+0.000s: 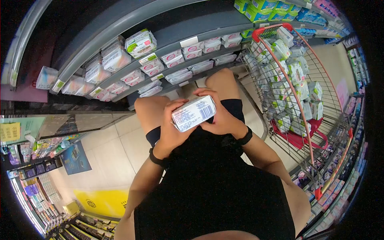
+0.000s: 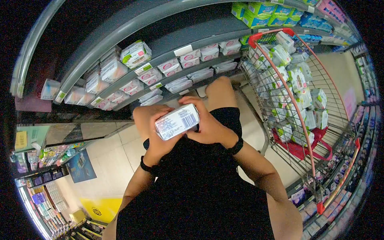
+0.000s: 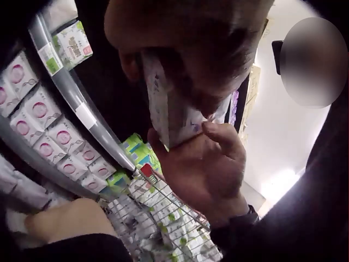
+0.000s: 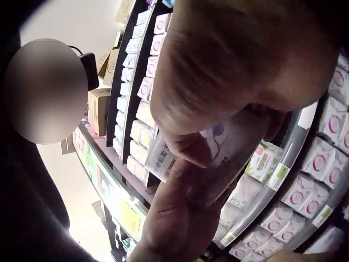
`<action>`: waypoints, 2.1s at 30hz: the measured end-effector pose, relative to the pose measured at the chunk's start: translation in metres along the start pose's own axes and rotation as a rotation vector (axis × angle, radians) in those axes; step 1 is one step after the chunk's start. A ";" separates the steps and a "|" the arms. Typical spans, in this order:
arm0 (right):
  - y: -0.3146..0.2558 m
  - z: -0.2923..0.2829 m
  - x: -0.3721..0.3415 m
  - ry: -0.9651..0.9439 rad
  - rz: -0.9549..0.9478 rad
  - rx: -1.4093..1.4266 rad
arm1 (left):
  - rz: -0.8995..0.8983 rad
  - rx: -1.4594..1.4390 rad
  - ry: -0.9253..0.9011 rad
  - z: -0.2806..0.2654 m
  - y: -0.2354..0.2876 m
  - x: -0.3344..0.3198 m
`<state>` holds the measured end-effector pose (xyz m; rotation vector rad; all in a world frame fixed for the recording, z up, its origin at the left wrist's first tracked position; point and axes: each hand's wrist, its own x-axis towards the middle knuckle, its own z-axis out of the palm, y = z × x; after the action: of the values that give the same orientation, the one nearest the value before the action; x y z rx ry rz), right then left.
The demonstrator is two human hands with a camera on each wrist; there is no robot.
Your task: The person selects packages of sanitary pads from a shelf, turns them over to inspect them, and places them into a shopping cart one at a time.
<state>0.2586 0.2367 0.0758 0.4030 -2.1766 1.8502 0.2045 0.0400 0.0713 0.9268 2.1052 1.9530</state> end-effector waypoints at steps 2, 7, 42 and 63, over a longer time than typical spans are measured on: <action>-0.008 -0.007 0.003 -0.079 0.063 0.005 | 0.005 -0.035 0.024 -0.002 -0.006 0.010; -0.004 -0.012 0.020 -0.099 0.193 0.106 | -0.016 0.036 0.099 -0.013 -0.012 0.024; 0.024 0.005 0.100 -0.413 0.413 0.297 | 0.107 0.232 0.095 -0.080 -0.049 0.044; 0.011 0.018 0.093 -0.416 0.109 -0.100 | -0.062 0.084 0.165 -0.074 -0.044 0.026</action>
<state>0.1680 0.2161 0.0972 0.7168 -2.5942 1.8317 0.1329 -0.0098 0.0501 0.7265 2.2913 1.9868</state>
